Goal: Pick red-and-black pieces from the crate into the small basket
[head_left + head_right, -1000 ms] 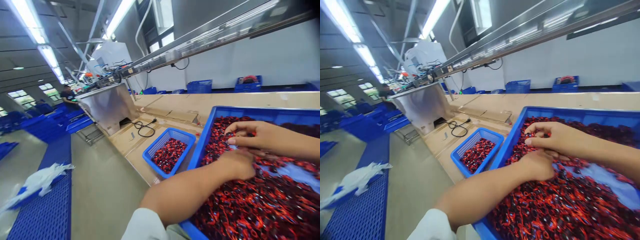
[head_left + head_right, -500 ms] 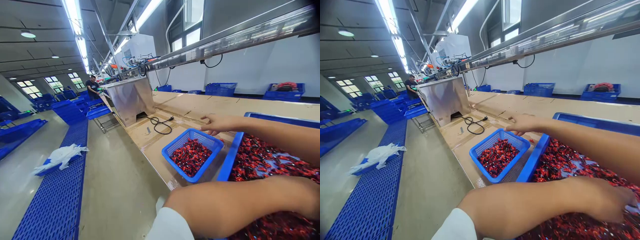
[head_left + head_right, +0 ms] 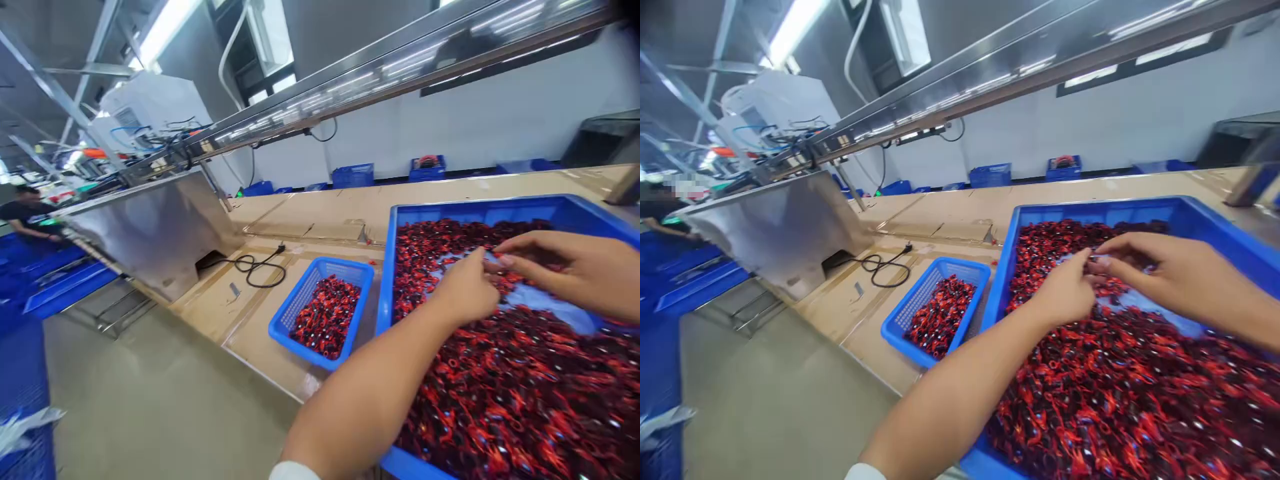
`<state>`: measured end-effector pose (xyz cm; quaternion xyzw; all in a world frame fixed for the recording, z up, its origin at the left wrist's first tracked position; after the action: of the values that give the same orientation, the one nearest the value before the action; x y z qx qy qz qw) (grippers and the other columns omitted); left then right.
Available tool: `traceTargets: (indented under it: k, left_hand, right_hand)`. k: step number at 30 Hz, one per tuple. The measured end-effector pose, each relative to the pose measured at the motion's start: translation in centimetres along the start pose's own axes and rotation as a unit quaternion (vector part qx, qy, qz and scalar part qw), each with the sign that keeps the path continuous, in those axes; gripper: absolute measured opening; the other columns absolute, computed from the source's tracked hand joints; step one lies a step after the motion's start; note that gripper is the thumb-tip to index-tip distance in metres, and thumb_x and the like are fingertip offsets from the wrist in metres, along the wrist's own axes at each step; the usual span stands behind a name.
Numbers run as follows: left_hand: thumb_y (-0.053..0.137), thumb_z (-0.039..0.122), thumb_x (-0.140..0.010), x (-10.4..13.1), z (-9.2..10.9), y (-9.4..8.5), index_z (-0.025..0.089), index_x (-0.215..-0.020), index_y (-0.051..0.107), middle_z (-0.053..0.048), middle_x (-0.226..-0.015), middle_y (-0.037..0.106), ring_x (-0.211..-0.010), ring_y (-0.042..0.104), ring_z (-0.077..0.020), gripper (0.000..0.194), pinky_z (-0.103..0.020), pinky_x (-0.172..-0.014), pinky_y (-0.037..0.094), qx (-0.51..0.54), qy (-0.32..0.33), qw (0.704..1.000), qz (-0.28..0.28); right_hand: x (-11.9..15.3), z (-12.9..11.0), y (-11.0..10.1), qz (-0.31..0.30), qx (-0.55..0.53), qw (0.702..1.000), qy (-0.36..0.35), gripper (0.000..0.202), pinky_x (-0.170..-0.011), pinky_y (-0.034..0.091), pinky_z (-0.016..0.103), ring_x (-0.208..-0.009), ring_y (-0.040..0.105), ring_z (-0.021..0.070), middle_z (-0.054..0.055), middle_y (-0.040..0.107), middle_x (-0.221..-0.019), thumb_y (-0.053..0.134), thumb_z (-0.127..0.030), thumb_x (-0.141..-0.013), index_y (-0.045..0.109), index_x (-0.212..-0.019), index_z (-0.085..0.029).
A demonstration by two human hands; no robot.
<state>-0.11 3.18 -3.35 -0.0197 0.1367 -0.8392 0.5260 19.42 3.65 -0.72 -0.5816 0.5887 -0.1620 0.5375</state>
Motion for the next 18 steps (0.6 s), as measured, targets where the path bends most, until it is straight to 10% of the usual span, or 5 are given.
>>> traceTargets:
  k: [5,12,18]
  left_hand:
    - [0.059,0.014,-0.107,0.7,1.2,-0.6,0.014,-0.181,0.04,-0.021,-0.182,0.048,-0.169,0.049,-0.031,0.076,-0.045,-0.138,0.043,0.073,0.018,0.997,0.036]
    - [0.061,0.009,-0.099,0.9,2.0,-0.7,0.015,-0.182,0.037,-0.019,-0.175,0.057,-0.164,0.055,-0.0293,0.086,-0.045,-0.136,0.043,0.13,-0.02,0.991,0.023]
    - [0.048,0.038,-0.119,2.1,3.1,-1.4,0.024,-0.159,0.058,-0.006,-0.112,0.076,-0.097,0.07,-0.0212,0.043,-0.038,-0.097,0.056,-0.029,0.057,0.995,0.076]
  right_hand:
    - [-0.2,-4.0,0.0,0.006,-0.105,0.993,-0.055,0.049,-0.084,0.059,0.046,-0.093,0.079,0.0314,0.015,0.085,-0.107,0.065,-0.064,-0.101,0.084,-0.118,-0.022]
    - [0.3,-3.5,0.2,-0.036,-0.321,0.945,0.053,0.05,-0.072,0.063,0.039,-0.082,0.078,0.0248,0.01,0.084,-0.099,0.082,-0.071,-0.093,0.079,-0.11,-0.024]
    - [0.0,-1.8,-0.9,0.02,-0.5,0.852,0.152,0.061,-0.09,0.066,0.043,-0.096,0.079,0.0265,0.008,0.084,-0.105,0.097,-0.066,-0.082,0.084,-0.127,-0.027]
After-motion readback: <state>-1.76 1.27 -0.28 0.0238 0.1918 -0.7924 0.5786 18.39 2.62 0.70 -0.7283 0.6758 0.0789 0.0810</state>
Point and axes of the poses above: each hand's wrist, its own x-axis away from the middle knuckle, its own y-axis out of the palm, z = x × y, the point moved 3 cm from there along -x, towards the middle knuckle
